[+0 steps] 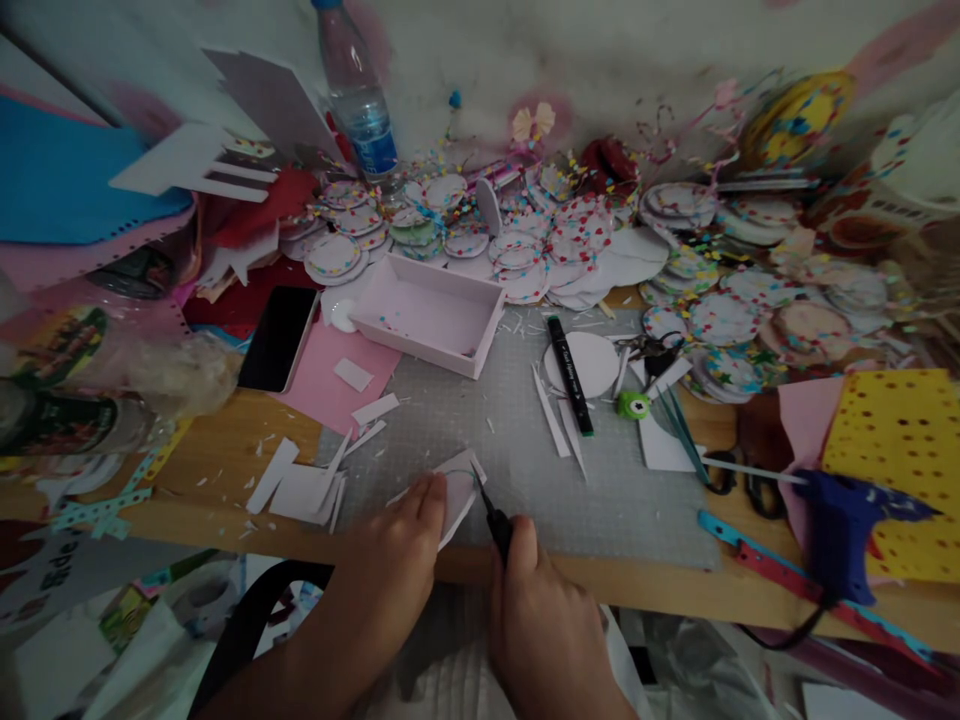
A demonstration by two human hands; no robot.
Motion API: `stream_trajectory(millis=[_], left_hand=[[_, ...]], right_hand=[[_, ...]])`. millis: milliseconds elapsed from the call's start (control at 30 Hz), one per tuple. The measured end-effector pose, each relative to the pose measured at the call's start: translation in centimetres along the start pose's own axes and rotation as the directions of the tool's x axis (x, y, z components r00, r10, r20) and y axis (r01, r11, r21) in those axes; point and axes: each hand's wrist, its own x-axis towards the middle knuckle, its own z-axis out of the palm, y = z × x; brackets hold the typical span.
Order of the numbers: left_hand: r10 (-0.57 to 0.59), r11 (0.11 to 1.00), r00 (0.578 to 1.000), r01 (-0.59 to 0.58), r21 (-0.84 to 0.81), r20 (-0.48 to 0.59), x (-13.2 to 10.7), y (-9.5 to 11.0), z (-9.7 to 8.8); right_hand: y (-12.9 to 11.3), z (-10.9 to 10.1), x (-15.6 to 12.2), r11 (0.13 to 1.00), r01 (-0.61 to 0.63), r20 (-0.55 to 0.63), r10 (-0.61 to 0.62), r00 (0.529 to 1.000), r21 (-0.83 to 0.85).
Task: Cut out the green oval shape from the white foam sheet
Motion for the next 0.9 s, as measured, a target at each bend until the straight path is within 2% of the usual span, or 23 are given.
stream_trajectory(millis=[67, 200, 333, 400, 500, 667, 900], left_hand=[[-0.012, 1.0, 1.0, 0.013, -0.003, 0.018, -0.1, -0.1, -0.1], [-0.075, 0.996, 0.996, 0.077, -0.045, 0.048, -0.2, -0.4, -0.7], [-0.117, 0.988, 0.992, 0.121, -0.095, 0.047, -0.2, -0.7, -1.4], [-0.122, 0.987, 0.991, 0.127, -0.099, 0.057, -0.2, -0.8, -1.6], [-0.13, 0.987, 0.989, 0.135, -0.086, 0.067, -0.1, -0.8, -1.5], [-0.105, 0.989, 0.994, 0.106, -0.1, 0.014, -0.1, -0.7, -0.9], [-0.088, 0.993, 0.995, 0.085, -0.085, -0.037, -0.2, -0.9, -0.5]], right_hand=[[0.0, -0.1, 0.2, 0.999, 0.021, -0.004, -0.021, 1.0, 0.045], [0.5, -0.8, 0.2, 0.952, 0.107, -0.015, -0.107, 0.994, 0.285], [1.3, -2.6, -0.5, 0.9, 0.169, -0.154, -0.116, 0.981, 0.403], [1.6, -3.2, -0.6, 0.901, 0.157, -0.203, -0.08, 0.976, 0.404], [1.9, -3.2, -0.3, 0.924, 0.13, -0.192, -0.063, 0.979, 0.36], [1.8, -2.1, 0.4, 0.93, 0.18, -0.106, -0.153, 0.983, 0.322], [1.8, -1.8, 0.7, 0.942, 0.236, -0.118, -0.213, 0.97, 0.238]])
